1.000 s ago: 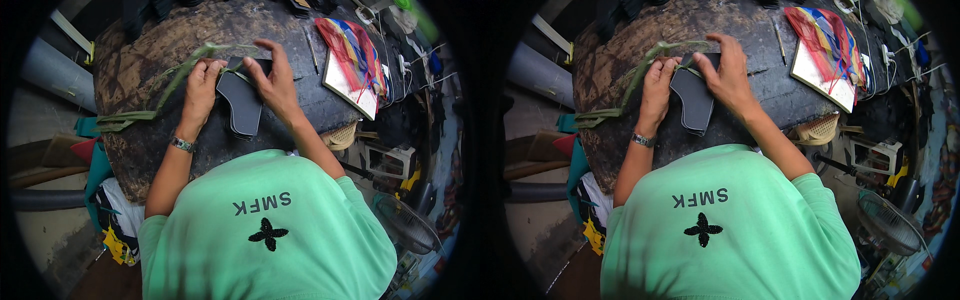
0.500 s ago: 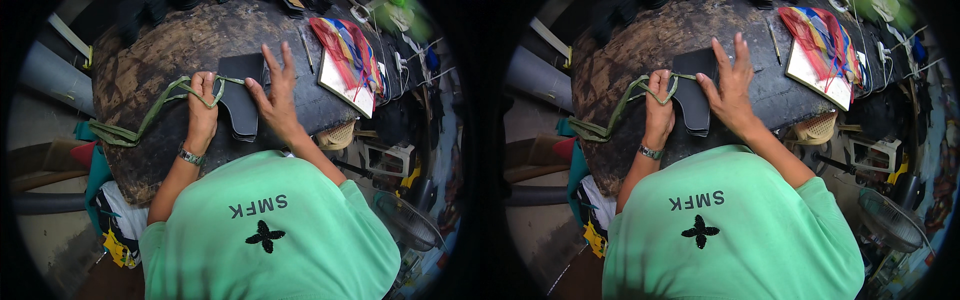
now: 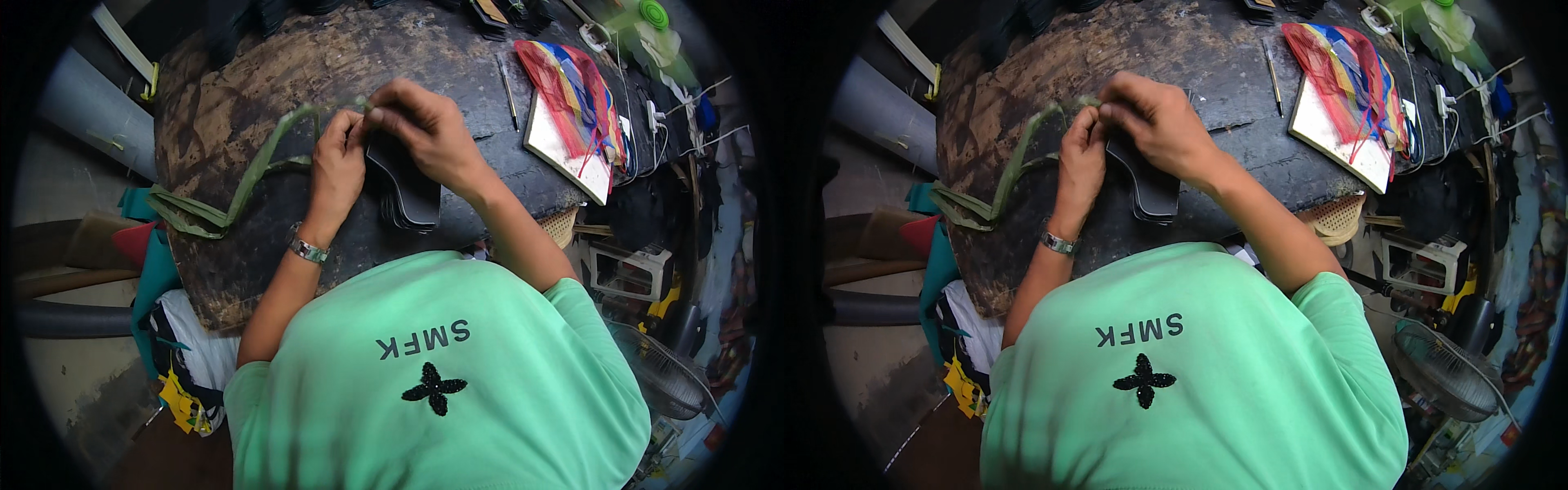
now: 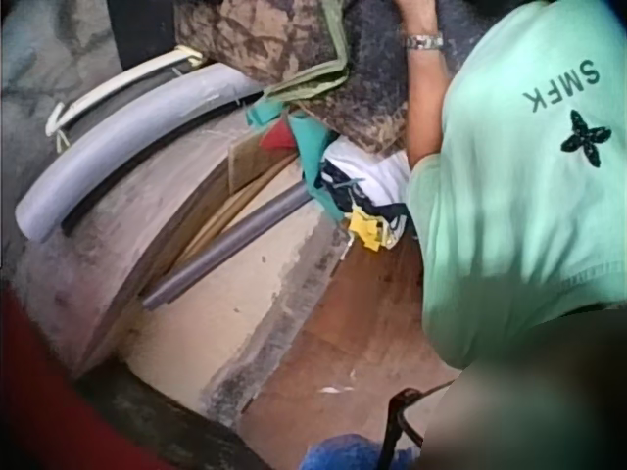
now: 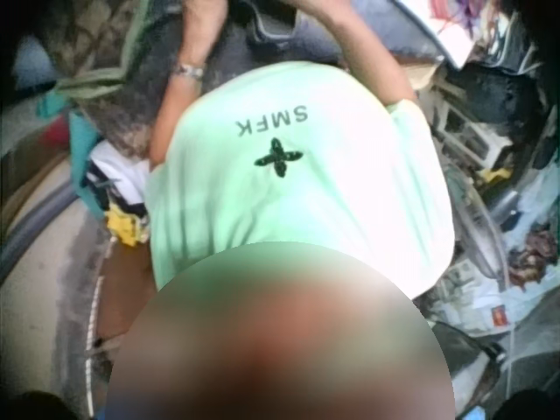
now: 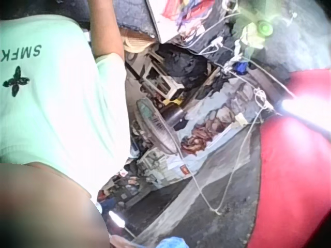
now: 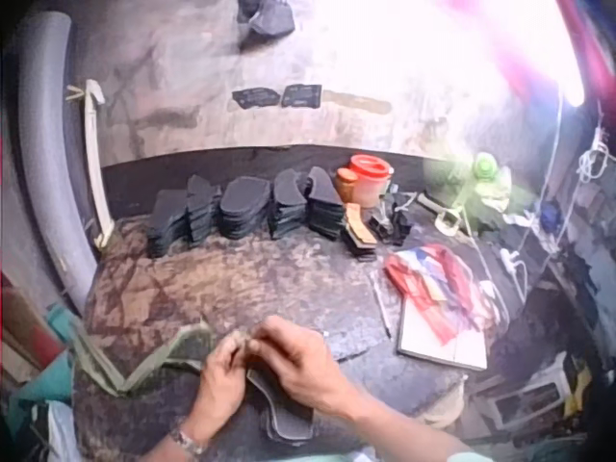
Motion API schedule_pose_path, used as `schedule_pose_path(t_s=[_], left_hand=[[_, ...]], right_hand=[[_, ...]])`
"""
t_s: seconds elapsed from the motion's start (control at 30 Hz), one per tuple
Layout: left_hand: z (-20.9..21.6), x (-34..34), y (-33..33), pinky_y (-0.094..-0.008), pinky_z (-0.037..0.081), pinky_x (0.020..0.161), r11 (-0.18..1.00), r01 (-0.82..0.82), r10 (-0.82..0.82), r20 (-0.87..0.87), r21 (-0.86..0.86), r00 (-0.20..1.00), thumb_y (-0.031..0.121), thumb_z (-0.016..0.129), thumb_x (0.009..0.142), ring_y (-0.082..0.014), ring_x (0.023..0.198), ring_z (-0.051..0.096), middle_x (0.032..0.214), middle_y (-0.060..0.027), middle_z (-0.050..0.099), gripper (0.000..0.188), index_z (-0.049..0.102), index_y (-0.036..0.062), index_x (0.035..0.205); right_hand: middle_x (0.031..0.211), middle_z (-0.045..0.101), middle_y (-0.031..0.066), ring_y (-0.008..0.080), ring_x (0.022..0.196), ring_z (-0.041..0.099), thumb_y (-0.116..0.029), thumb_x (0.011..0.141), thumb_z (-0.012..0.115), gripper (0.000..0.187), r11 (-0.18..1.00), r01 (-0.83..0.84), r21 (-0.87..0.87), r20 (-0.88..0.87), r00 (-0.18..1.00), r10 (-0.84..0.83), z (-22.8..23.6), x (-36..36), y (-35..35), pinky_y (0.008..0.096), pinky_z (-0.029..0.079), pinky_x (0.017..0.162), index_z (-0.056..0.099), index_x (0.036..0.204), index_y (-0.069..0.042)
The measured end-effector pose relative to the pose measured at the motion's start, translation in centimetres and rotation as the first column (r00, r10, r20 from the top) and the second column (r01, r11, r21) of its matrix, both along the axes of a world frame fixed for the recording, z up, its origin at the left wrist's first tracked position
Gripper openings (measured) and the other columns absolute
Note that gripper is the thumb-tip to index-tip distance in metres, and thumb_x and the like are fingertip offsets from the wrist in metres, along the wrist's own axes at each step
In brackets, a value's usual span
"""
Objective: The person clears a cluttered workbench, then uses a long green strap to tie stacks of black shoe parts together. They wrap the strap around each stack, pull it tight, and secure it with a knot. The person uses scissors to trim excess strap length and places the tied stacks on the table.
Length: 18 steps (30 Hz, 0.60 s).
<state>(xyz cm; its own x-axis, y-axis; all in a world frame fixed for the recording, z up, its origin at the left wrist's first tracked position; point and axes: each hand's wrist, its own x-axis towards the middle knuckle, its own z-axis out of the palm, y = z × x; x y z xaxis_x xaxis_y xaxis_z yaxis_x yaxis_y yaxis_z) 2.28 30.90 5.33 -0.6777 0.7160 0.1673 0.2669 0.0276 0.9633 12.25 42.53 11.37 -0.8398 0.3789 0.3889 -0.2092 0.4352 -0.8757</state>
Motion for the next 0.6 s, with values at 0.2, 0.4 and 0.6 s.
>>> schedule_pose_path(t_s=[0.2, 0.4, 0.6], left_hand=[[0.3, -0.4, -0.6, -0.0349, 0.044, 0.065, 0.993, 0.01, -0.017, -0.062, -0.122, 0.998, 0.021, 0.055, 0.097, -0.0232, 0.068, 0.056, 0.074, -0.0122, 0.057, 0.022, 0.057, 0.0015, 0.089], [0.6, -1.4, -0.9, -0.0259, 0.042, 0.061, 0.991, 0.106, -0.084, 0.245, -0.077, 0.966, 0.027, 0.055, 0.099, -0.0105, 0.066, 0.054, 0.071, -0.0016, 0.057, 0.027, 0.059, 0.0042, 0.086], [1.8, -1.9, -1.8, -0.0187, 0.038, 0.062, 0.974, 0.223, -0.205, 0.577, 0.041, 0.79, 0.034, 0.056, 0.099, -0.0042, 0.071, 0.05, 0.079, 0.0044, 0.057, 0.026, 0.061, 0.0094, 0.093]], right_hand=[[0.082, 0.063, 0.0054, 0.0102, 0.078, 0.06, -0.006, 0.094, 0.059, 0.009, 0.94, 0.133, -0.315, 0.019, 0.991, -0.134, -1.1, 0.4, -1.0, 0.0262, 0.049, 0.072, 0.057, 0.099, 0.001], [0.084, 0.063, 0.0038, 0.0093, 0.079, 0.059, -0.007, 0.095, 0.058, 0.008, 0.95, 0.104, -0.293, 0.056, 0.994, -0.092, -1.0, 0.3, -0.5, 0.0251, 0.049, 0.072, 0.057, 0.098, 0.0], [0.085, 0.063, 0.0037, 0.009, 0.08, 0.06, -0.008, 0.097, 0.057, 0.009, 0.913, 0.011, -0.407, 0.022, 1.0, -0.003, -0.5, 0.2, -0.5, 0.0247, 0.049, 0.073, 0.057, 0.1, 0.0]])
